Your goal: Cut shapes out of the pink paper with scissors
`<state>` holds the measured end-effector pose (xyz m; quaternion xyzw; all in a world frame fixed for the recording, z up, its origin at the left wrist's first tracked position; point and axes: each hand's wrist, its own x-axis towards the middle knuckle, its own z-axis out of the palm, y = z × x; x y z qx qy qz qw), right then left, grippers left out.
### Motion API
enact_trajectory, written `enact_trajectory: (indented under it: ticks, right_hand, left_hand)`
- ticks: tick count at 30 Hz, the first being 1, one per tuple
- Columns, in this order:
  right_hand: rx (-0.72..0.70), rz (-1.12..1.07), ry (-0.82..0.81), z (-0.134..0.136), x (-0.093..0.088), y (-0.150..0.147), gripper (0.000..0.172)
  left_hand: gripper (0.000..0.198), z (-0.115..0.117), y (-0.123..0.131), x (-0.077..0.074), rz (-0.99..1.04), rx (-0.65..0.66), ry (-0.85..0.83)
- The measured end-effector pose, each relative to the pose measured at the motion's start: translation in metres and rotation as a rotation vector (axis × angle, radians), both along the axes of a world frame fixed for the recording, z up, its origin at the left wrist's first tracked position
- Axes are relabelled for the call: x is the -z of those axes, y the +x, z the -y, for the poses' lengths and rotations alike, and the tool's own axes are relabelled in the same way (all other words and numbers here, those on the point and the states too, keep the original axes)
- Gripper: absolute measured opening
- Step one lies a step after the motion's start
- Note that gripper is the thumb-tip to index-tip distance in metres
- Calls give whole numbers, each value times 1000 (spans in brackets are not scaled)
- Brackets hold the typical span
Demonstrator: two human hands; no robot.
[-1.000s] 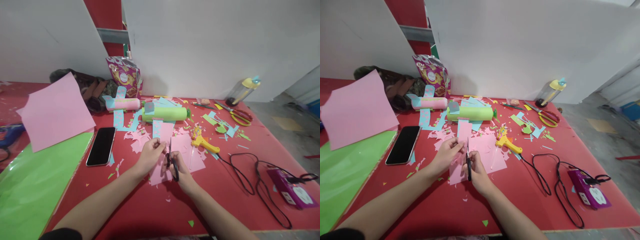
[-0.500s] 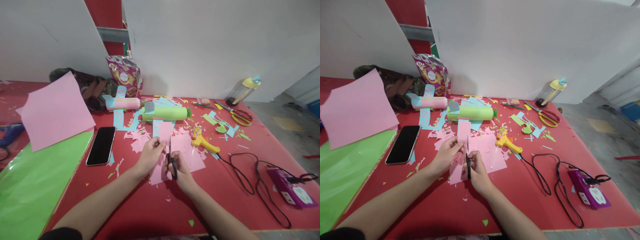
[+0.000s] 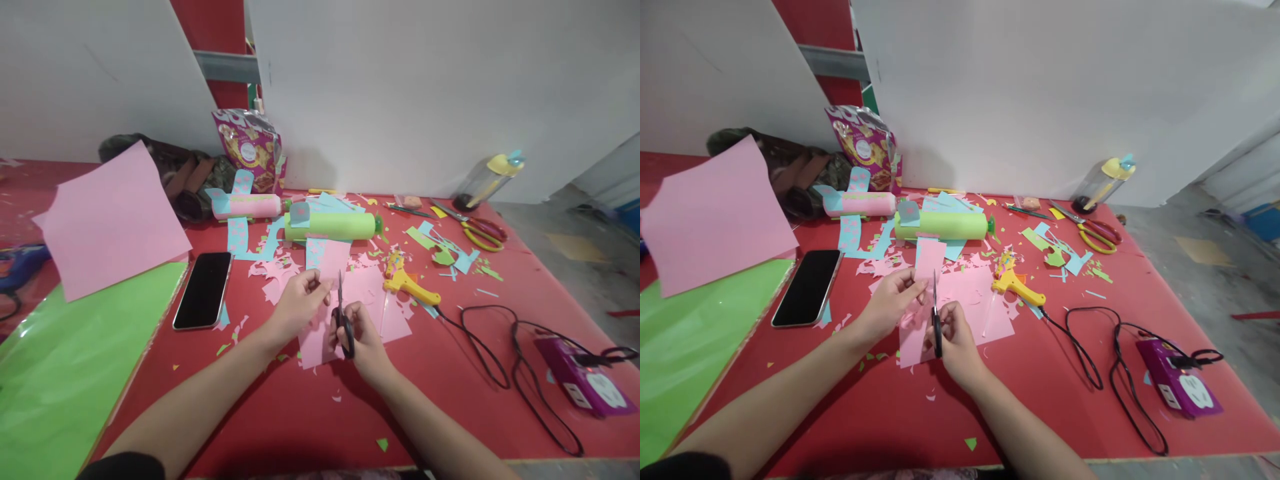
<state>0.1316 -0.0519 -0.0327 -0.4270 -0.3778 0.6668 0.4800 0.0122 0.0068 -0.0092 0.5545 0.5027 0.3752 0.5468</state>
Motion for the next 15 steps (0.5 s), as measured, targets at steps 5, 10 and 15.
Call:
enact_trajectory:
  ticks: [5, 10, 15]
  right_hand:
    - [-29, -62, 49, 1, 1, 1, 37]
    - [-54, -88, 50, 1, 0, 2, 39]
    - [-57, -95, 64, 1, 0, 2, 37]
  left_hand:
    - [21, -1, -2, -5, -22, 58, 33]
    - [21, -2, -5, -8, -84, 114, 46]
    - [20, -5, -9, -12, -100, 177, 25]
